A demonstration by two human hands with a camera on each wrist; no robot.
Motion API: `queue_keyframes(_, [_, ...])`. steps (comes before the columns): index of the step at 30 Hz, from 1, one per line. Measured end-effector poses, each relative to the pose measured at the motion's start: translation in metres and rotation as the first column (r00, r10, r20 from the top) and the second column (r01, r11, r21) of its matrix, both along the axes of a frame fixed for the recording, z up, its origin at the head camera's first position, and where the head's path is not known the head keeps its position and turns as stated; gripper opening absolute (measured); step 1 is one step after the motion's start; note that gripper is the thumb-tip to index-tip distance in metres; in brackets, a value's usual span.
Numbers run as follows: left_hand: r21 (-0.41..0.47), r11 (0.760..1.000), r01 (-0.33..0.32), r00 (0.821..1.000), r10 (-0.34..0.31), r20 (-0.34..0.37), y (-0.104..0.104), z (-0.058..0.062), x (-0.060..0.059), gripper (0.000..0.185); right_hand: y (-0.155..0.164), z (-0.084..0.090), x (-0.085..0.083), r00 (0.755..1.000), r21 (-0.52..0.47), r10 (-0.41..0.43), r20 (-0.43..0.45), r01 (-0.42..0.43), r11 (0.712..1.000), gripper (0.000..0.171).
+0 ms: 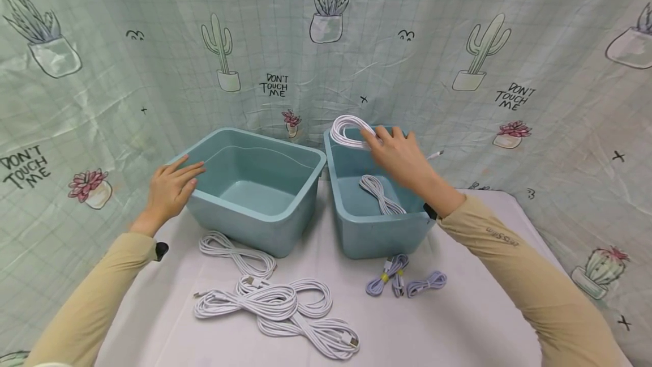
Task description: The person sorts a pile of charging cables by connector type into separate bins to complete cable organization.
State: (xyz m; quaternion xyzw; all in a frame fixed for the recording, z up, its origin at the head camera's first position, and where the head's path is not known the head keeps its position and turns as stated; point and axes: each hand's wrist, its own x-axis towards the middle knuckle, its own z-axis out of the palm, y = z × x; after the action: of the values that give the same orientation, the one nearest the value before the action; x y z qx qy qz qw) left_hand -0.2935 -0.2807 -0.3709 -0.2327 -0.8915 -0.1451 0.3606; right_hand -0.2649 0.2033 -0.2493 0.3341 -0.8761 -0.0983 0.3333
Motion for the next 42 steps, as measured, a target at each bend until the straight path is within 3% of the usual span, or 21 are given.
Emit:
queue_keyframes(9, [-0.005, 1.000, -0.006, 1.000, 0.006, 0.007, 0.000, 0.002, 0.001, 0.055, 0.001, -0.001, -0.020, 0.977, 0.028, -0.183, 0.112, 0.181, 0.983, 0.048])
queue_keyframes(26, [-0.008, 1.000, -0.007, 1.000, 0.007, 0.008, 0.000, 0.000, 0.001, 0.051, -0.004, -0.005, -0.040, 0.902, 0.043, -0.306, 0.305, 0.307, 0.951, 0.038])
queue_keyframes(37, [-0.002, 1.000, 0.005, 1.000, -0.005, -0.009, 0.001, 0.001, 0.002, 0.050, -0.006, -0.012, -0.046, 0.900, 0.056, -0.299, 0.317, 0.297, 0.953, 0.032])
queue_keyframes(42, [0.000, 1.000, 0.009, 1.000, -0.009, -0.022, 0.000, 0.001, 0.001, 0.042, -0.006, -0.017, -0.047, 0.919, 0.072, -0.291, 0.266, 0.282, 0.957, 0.033])
